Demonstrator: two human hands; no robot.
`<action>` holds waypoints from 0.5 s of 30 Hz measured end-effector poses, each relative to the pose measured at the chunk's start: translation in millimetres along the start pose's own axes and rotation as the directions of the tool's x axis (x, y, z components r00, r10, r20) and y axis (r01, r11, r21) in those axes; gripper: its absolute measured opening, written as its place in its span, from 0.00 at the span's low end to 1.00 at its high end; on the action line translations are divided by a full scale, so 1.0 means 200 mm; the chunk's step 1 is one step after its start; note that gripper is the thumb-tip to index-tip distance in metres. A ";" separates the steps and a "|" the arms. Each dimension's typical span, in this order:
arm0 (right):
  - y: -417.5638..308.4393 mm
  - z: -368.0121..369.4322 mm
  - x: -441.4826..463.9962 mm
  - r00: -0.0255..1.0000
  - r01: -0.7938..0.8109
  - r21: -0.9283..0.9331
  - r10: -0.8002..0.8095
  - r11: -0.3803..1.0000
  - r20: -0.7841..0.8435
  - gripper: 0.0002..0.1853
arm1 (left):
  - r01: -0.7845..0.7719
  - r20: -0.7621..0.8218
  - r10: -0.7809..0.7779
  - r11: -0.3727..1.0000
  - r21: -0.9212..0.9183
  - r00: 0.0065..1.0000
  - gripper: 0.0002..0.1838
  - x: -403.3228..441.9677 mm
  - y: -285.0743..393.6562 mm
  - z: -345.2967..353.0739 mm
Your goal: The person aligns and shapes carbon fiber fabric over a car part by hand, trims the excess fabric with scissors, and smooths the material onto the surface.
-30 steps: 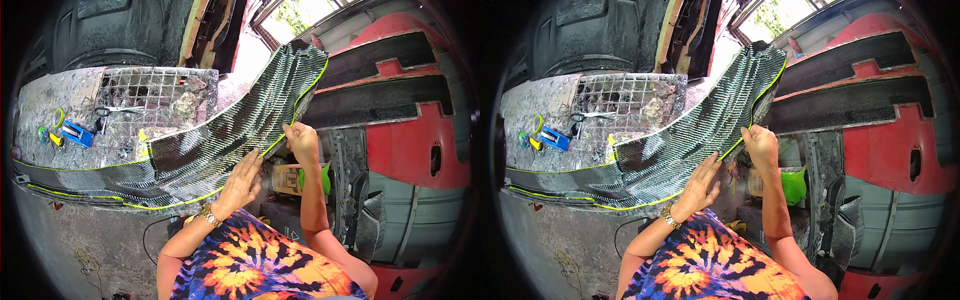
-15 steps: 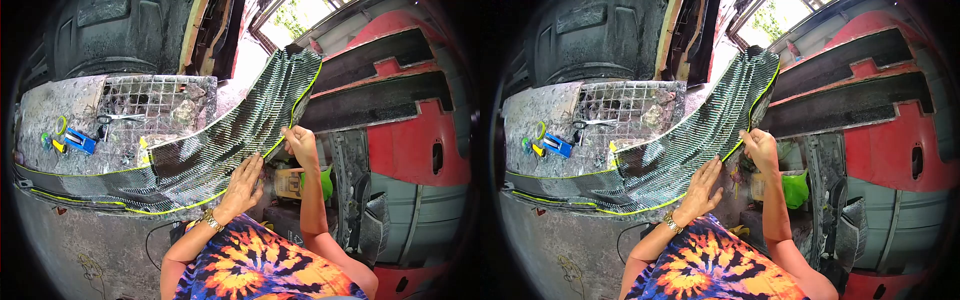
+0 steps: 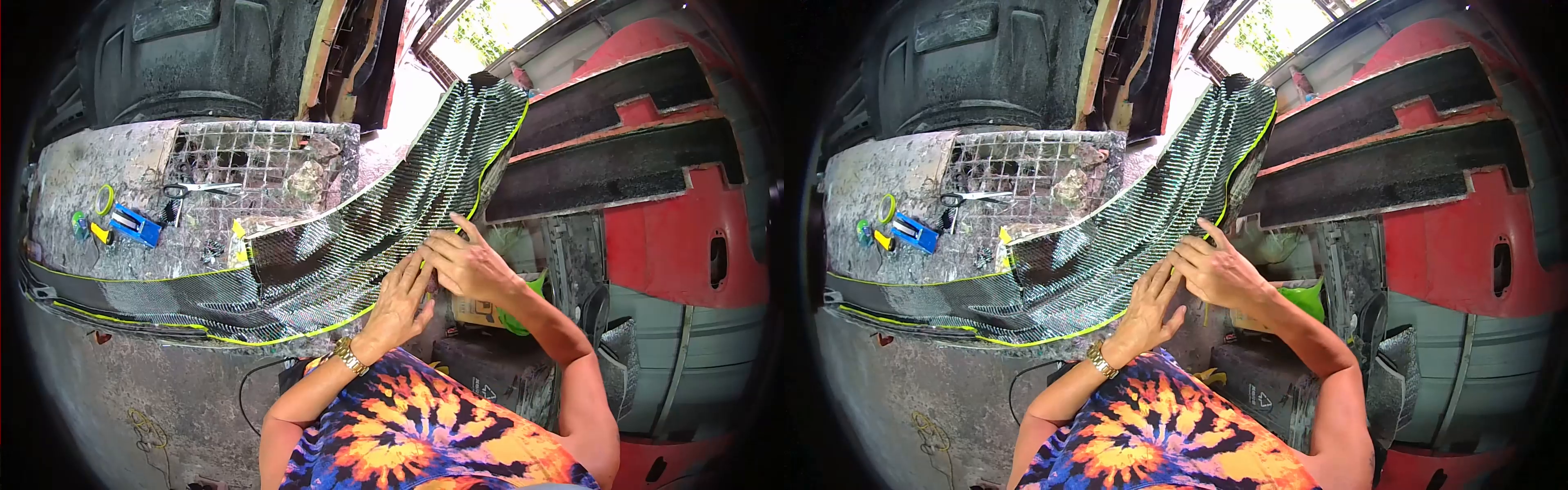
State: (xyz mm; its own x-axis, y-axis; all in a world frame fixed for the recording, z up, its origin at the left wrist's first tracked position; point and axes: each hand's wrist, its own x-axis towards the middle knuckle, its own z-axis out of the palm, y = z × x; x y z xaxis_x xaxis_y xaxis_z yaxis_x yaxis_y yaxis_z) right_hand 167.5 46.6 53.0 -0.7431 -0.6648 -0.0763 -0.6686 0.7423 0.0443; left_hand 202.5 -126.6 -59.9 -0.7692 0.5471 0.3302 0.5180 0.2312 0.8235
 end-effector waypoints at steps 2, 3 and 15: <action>0.02 -0.02 0.01 1.000 0.015 0.009 -0.015 1.000 0.009 0.22 | -0.001 -0.005 0.000 1.000 -0.006 1.000 0.38 0.00 -0.01 0.01; 0.03 -0.03 0.01 0.999 0.024 0.006 -0.024 1.000 0.034 0.23 | 0.005 -0.006 -0.005 1.000 -0.006 1.000 0.38 0.00 -0.01 0.00; 0.06 -0.04 0.00 0.986 0.080 -0.063 -0.070 0.995 0.154 0.26 | -0.005 0.041 -0.001 0.990 0.142 0.999 0.31 -0.15 0.02 -0.11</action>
State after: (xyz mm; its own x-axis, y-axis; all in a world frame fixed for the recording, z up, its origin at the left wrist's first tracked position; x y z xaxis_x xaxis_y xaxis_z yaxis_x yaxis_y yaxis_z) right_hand 158.8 55.8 61.6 -0.6816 -0.6942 -0.2314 -0.7265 0.6798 0.1003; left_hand 219.7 -159.8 -57.3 -0.7536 0.5797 0.3098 0.5694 0.3403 0.7483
